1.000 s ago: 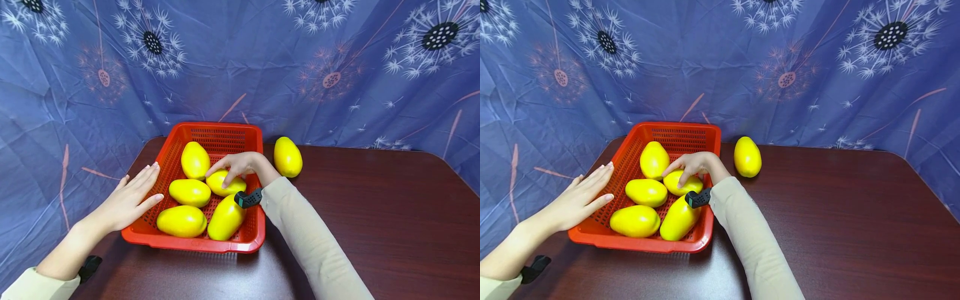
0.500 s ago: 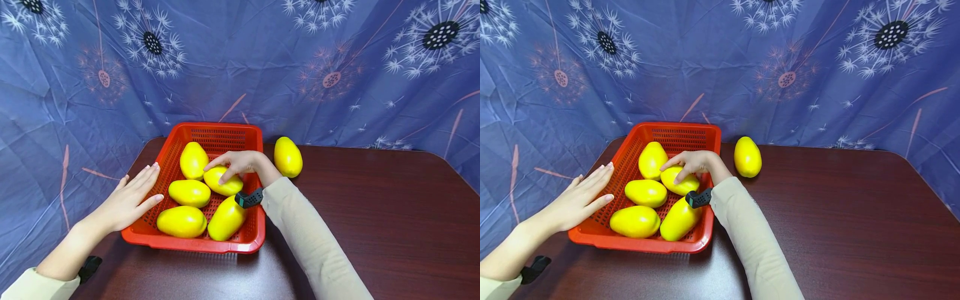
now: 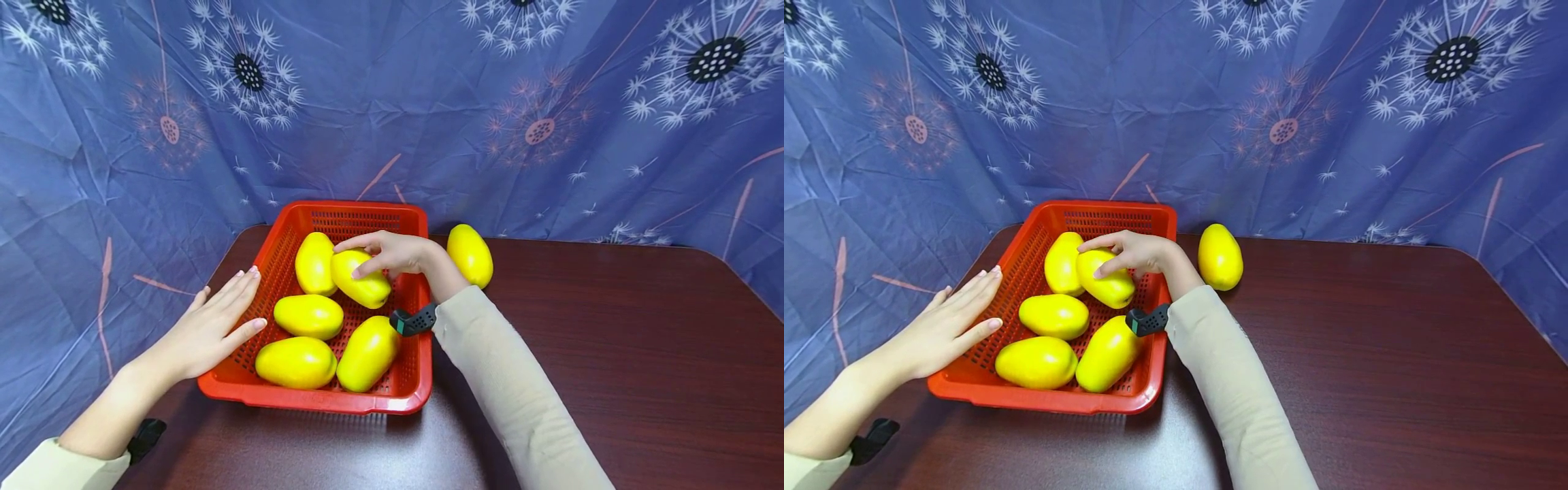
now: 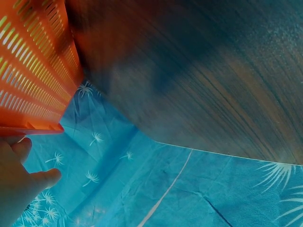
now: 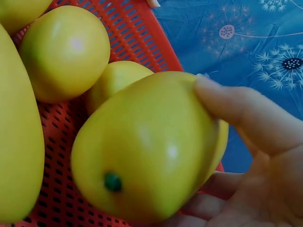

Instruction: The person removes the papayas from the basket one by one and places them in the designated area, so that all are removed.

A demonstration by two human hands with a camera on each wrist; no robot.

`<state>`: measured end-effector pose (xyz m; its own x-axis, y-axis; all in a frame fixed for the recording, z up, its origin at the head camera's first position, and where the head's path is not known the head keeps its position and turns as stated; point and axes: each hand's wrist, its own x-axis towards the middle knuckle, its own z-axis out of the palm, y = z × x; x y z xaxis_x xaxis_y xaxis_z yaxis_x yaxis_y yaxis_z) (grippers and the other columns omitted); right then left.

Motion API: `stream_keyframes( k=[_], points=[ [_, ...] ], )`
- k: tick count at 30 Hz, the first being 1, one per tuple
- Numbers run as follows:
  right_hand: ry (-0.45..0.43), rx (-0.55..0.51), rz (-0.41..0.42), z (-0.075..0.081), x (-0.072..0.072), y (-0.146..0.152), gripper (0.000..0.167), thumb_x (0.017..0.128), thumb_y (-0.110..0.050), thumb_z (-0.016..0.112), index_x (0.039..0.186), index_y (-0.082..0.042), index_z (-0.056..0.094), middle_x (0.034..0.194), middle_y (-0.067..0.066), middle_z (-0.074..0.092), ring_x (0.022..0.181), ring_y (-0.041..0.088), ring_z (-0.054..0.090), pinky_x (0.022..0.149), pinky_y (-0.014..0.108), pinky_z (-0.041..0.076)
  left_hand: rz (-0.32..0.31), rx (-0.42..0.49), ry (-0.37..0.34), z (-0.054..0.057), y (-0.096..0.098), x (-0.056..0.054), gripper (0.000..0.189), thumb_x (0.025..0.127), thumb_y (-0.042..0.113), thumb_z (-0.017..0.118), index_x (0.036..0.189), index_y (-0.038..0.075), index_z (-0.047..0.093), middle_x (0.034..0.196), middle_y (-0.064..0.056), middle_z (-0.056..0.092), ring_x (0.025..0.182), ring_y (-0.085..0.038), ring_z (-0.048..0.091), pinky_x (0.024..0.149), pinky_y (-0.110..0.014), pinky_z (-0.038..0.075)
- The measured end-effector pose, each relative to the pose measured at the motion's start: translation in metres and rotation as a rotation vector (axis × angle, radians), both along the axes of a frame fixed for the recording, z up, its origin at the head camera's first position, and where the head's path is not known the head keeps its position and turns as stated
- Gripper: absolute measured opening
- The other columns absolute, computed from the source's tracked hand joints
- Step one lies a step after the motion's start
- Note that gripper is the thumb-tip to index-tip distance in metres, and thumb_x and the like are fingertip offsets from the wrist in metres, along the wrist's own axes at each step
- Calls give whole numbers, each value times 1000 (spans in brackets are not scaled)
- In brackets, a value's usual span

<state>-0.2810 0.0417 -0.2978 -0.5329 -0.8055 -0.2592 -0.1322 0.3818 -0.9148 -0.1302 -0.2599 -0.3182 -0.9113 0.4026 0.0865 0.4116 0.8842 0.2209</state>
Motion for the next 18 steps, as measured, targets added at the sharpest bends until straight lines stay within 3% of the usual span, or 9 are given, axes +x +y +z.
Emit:
stream_keyframes(
  k=[7,18],
  points=[
    [-69,-68,-56,8,0,5,56,88,-12,62,141,-21,43,119,15,49,91,24,55,63,32,51,0,-1,3,0,1,0,71,96,44,43,149,6,14,154,-14,15,141,-31,11,102,-67,9],
    [-96,-116,-97,17,2,14,58,88,-13,62,141,-22,41,124,16,47,98,29,55,73,42,53,-10,4,20,-2,0,1,71,96,42,44,149,5,15,153,-15,17,141,-33,13,102,-67,10]
  ],
)
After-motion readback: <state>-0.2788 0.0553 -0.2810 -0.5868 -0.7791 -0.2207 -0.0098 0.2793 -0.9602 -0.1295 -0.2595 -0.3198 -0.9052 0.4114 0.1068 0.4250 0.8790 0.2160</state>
